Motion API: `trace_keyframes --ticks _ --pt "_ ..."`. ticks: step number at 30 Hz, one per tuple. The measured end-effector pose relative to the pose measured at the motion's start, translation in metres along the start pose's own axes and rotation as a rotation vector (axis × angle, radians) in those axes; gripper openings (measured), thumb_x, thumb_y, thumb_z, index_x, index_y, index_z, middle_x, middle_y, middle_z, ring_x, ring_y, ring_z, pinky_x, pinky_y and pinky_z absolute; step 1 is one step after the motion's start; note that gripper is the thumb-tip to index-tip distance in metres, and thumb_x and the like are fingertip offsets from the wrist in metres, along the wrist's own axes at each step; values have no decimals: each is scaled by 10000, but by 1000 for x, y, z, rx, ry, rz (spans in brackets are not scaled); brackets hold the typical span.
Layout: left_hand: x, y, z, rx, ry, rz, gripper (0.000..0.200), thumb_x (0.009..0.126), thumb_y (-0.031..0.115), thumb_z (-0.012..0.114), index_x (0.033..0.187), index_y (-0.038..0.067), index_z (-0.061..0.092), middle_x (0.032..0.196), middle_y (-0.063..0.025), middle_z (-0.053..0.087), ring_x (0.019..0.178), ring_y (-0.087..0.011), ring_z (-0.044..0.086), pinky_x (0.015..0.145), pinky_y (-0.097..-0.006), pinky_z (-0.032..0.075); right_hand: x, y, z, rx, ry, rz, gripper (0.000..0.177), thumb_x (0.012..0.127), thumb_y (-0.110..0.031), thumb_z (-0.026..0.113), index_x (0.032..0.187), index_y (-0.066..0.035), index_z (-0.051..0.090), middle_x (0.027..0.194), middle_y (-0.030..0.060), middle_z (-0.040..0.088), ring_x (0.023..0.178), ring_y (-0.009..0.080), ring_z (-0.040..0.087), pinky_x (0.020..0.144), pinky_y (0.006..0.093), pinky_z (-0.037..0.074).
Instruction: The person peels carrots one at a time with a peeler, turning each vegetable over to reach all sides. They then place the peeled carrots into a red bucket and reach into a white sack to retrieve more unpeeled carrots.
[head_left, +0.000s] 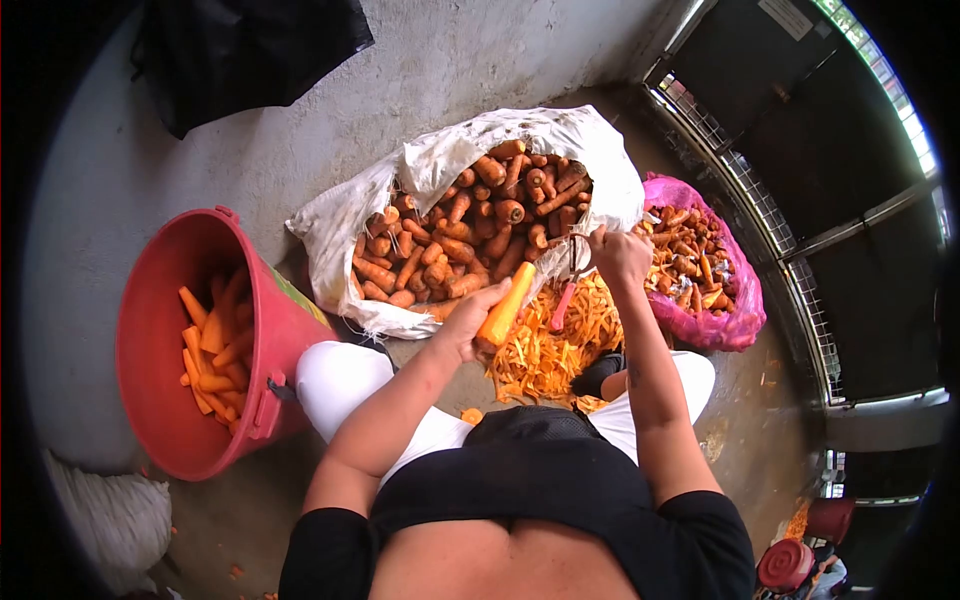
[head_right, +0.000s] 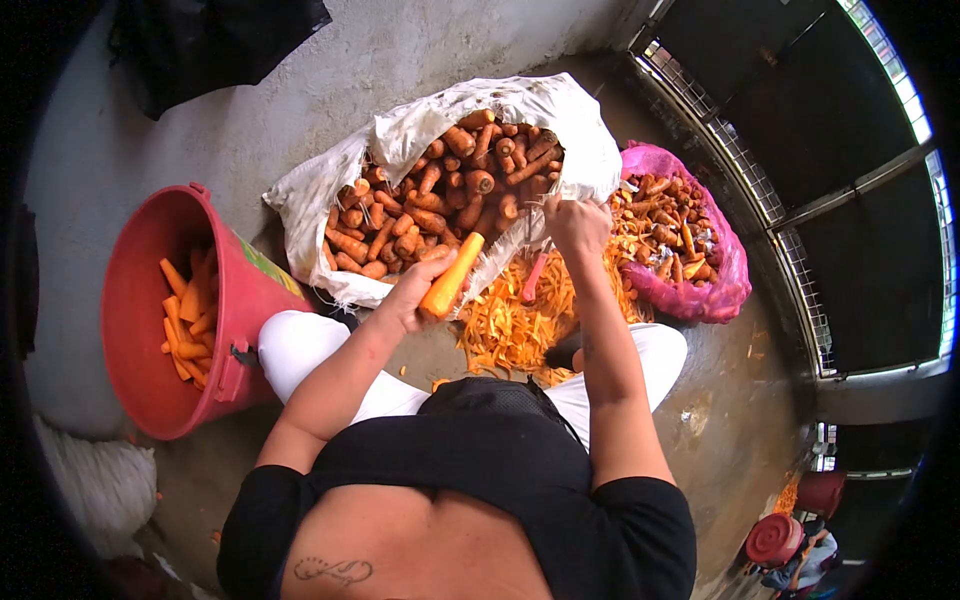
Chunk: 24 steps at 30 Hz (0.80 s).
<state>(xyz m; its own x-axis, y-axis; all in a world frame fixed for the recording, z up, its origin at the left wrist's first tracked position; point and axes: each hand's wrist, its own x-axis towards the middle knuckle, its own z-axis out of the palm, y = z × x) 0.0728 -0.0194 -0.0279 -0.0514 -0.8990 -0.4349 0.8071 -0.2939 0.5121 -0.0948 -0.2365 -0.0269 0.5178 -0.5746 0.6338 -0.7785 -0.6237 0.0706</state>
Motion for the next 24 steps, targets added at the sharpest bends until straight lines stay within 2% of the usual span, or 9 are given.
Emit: trace_keyframes --ticks 2,4,5,6,10,13,19,22,24 --pt "15 -3 -17 -27 -73 -5 379 980 323 454 1180 9 523 881 -68 613 704 -102 606 595 -203 525 -8 -16 -19 170 -176 173 471 889 -322 497 499 -108 652 369 33 482 316 174 445 440 321 395" --pt "20 -3 -18 -26 -35 -18 392 987 339 425 1186 16 524 889 -60 614 689 -91 601 597 -200 526 -12 -39 -49 421 -412 275 434 902 -329 524 547 -139 686 391 -21 527 305 59 407 334 249 287" --pt "24 -6 -20 -40 -15 -17 381 986 340 423 1177 28 529 888 -55 615 688 -90 602 598 -202 526 -24 -45 -42 508 -323 200 401 899 -288 553 544 -154 683 392 -41 519 322 61 389 392 257 317" --pt "29 -10 -22 -54 5 -18 371 986 341 420 1169 40 535 886 -49 617 688 -89 603 599 -204 527 -24 -65 -58 597 -194 73 490 871 -189 529 392 -157 429 332 -37 318 342 82 328 467 284 360" --pt "21 -7 -14 -67 23 -61 309 980 338 422 1118 95 554 895 -27 622 696 -87 618 576 -215 526 -28 -99 -82 695 -23 -210 389 789 -170 629 419 -131 513 394 -21 460 410 145 430 499 314 340" --pt "18 -9 -5 -123 121 -44 256 968 321 451 1079 118 559 837 -2 627 671 -96 632 524 -219 520 -23 -105 -88 615 -61 -301 373 750 -155 659 415 -125 495 434 -5 502 462 165 475 506 326 347" --pt "5 -6 -3 -54 77 -16 286 976 320 437 1059 82 570 818 -32 627 654 -115 620 560 -245 520 -18 -105 -86 607 -87 -375 379 770 -158 641 418 -143 499 433 -16 498 451 152 467 515 320 358" --pt "2 -8 -4 89 56 13 315 980 317 442 1079 51 578 818 -51 630 652 -118 617 569 -247 521 -16 -90 -65 529 -126 -310 395 803 -173 623 422 -159 520 431 -30 508 438 125 466 540 293 390" --pt "1 -9 -4 175 23 22 333 983 312 441 1098 27 570 812 -64 624 638 -118 609 568 -237 518 -2 -71 -56 382 -242 -118 446 865 -225 569 428 -160 507 418 -31 505 407 111 447 608 301 458"
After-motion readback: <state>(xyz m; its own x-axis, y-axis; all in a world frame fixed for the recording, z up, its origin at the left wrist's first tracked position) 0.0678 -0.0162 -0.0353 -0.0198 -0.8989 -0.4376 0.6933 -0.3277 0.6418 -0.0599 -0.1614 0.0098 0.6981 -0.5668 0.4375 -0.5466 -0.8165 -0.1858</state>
